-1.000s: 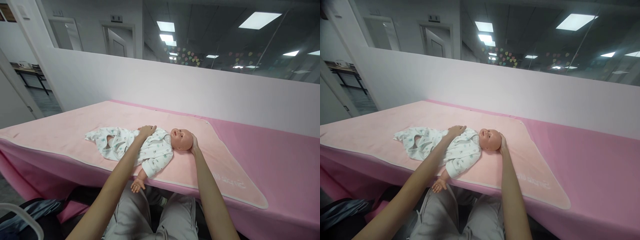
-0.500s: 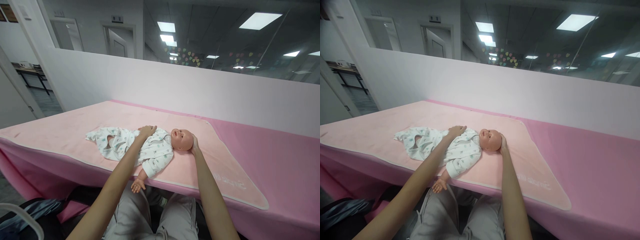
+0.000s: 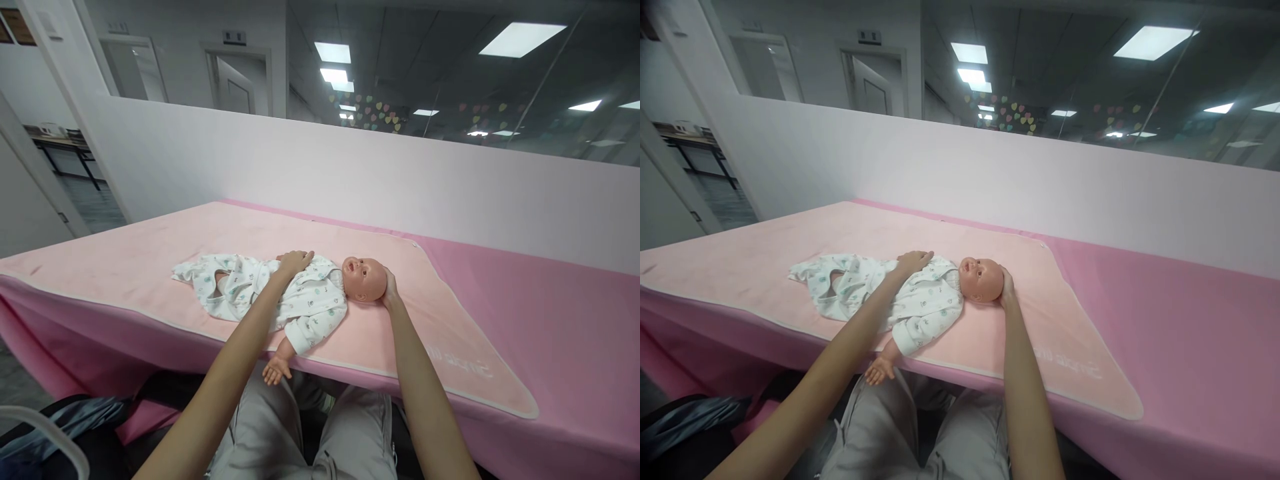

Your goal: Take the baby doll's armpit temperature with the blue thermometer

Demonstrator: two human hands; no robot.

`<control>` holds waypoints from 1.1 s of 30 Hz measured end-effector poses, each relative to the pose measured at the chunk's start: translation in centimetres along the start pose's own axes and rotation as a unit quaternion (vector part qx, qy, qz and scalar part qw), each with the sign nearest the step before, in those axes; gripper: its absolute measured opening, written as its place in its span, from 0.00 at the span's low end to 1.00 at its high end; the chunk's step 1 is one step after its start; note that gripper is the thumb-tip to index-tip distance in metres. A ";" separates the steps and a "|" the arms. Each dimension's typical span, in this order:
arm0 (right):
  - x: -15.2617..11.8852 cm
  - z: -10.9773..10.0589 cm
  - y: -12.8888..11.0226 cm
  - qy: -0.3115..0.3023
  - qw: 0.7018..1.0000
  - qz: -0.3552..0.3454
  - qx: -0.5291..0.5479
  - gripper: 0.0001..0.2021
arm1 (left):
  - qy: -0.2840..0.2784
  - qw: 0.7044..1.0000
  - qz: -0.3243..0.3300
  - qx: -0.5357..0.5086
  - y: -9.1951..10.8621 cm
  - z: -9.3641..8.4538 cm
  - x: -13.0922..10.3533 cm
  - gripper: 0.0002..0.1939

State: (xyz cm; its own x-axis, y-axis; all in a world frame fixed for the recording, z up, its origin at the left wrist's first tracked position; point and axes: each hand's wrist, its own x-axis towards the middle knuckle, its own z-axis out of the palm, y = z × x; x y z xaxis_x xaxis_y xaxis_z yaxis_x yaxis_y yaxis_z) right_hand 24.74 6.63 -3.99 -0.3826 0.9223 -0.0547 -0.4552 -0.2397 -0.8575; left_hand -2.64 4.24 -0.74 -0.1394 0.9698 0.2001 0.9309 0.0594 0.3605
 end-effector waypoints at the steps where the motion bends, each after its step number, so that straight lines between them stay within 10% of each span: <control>1: 0.0 0.0 0.0 0.001 1.000 0.000 -0.001 0.21 | 0.001 1.000 0.001 0.000 0.0 0.0 0.0 0.29; 33: 0.2 -0.3 0.0 -0.007 1.000 0.015 0.020 0.22 | -0.001 1.000 -0.004 0.012 0.1 0.1 0.1 0.29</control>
State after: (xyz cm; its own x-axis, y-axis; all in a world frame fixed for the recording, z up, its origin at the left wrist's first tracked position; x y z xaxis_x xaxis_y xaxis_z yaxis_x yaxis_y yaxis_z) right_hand 24.91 6.90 -4.14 -0.4067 0.9107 -0.0722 -0.4762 -0.2787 -0.8340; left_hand -2.56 4.35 -0.75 -0.1468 0.9698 0.1948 0.9375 0.0737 0.3400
